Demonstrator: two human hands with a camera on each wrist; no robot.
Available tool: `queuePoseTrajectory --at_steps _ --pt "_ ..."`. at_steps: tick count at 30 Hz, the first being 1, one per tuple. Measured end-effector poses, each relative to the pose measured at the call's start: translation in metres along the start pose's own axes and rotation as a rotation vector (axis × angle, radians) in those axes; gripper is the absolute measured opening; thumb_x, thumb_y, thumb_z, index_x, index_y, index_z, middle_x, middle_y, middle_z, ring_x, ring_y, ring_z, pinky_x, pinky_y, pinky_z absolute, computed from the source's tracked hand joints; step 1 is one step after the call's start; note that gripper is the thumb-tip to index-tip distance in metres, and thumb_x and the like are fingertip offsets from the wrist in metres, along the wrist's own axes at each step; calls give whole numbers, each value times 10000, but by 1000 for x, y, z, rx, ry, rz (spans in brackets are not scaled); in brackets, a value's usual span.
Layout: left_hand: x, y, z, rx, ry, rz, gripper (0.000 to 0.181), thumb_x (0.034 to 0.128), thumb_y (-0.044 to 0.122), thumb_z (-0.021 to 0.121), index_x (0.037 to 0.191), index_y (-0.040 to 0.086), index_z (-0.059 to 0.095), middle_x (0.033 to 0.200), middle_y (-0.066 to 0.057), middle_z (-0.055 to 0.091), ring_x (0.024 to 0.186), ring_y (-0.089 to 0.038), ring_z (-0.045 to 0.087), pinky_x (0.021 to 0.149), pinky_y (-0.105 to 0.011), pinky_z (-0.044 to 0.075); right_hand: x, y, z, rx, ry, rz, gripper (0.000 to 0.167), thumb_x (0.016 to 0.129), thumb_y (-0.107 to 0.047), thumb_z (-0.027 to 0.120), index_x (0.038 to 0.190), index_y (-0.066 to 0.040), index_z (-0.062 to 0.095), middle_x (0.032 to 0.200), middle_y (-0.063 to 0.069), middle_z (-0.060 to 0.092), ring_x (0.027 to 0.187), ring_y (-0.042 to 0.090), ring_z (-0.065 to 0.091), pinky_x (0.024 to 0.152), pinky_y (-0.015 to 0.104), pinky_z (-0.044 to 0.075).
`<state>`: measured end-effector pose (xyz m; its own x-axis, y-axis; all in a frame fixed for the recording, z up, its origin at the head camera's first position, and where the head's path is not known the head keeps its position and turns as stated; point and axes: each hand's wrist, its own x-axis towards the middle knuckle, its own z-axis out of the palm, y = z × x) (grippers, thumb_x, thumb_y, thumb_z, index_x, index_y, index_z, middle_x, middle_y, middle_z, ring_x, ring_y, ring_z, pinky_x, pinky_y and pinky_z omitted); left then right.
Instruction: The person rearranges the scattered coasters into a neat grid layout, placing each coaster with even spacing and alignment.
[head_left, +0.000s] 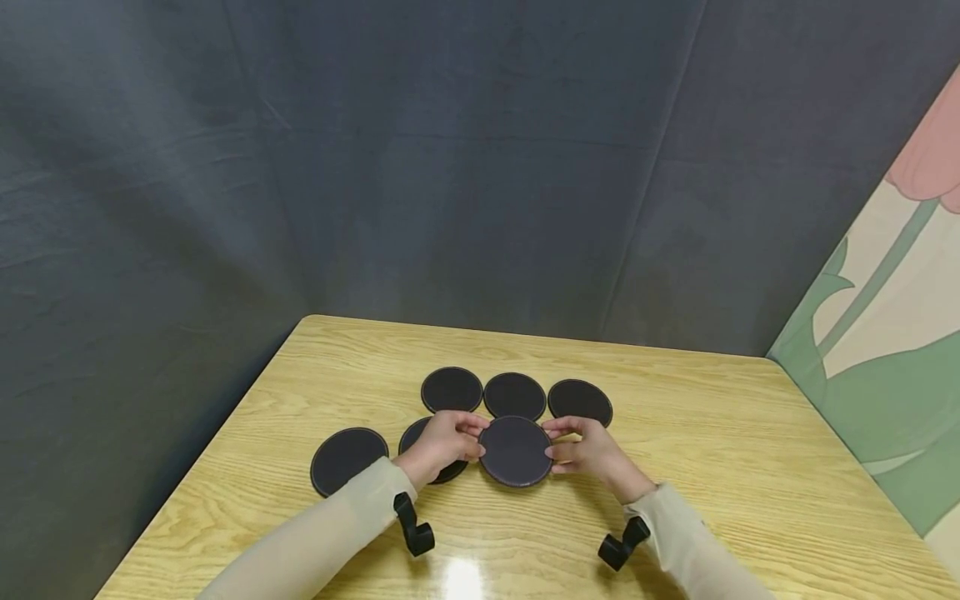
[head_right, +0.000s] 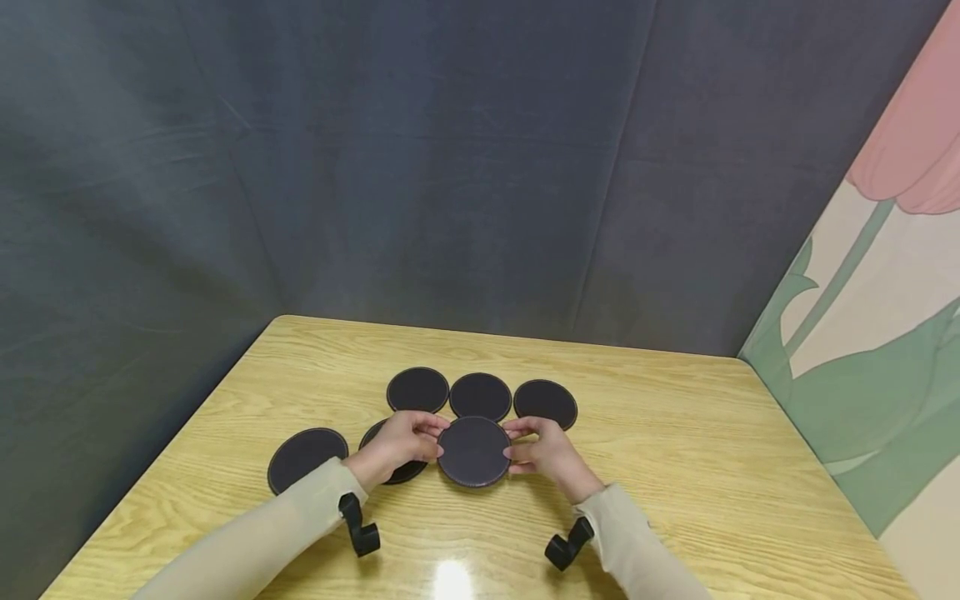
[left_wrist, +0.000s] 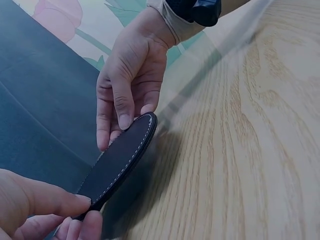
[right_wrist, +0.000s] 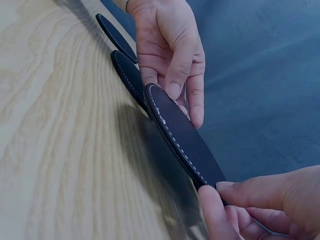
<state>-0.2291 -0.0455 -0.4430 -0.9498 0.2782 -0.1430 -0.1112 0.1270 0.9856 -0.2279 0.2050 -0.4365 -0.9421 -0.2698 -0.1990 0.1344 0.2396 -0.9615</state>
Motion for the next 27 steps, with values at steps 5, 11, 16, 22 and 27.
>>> queuePoseTrajectory --at_steps 5,11,16,22,27 --pt "0 0 1 9 3 -18 426 731 -177 646 1148 -94 633 972 -140 566 731 -146 577 657 -252 570 0 2 2 -7 2 7 451 823 115 667 1245 157 514 1095 187 538 677 130 635 638 325 606" --pt "-1 1 2 45 9 -38 426 729 -187 651 1143 -91 636 968 -142 557 736 -158 571 655 -263 577 1 4 3 -18 -17 14 446 831 117 659 1248 159 506 1070 175 533 707 129 640 662 347 610" --pt "-1 2 4 75 7 -41 427 721 -190 645 1138 -100 633 950 -155 558 703 -154 569 624 -251 567 1 6 5 -37 -7 26 423 830 131 649 1232 151 521 1052 163 532 717 127 632 659 338 609" --pt "1 0 5 81 8 -43 417 716 -186 640 1123 -95 635 929 -144 548 687 -154 559 605 -248 558 2 5 7 -47 17 52 417 821 154 647 1221 150 531 1046 167 522 697 136 625 647 341 609" --pt "1 0 6 99 13 -32 405 711 -183 646 1106 -92 640 912 -134 539 680 -151 543 600 -257 560 2 4 8 -61 30 64 412 815 163 648 1213 144 542 1041 172 529 696 147 628 642 347 609"
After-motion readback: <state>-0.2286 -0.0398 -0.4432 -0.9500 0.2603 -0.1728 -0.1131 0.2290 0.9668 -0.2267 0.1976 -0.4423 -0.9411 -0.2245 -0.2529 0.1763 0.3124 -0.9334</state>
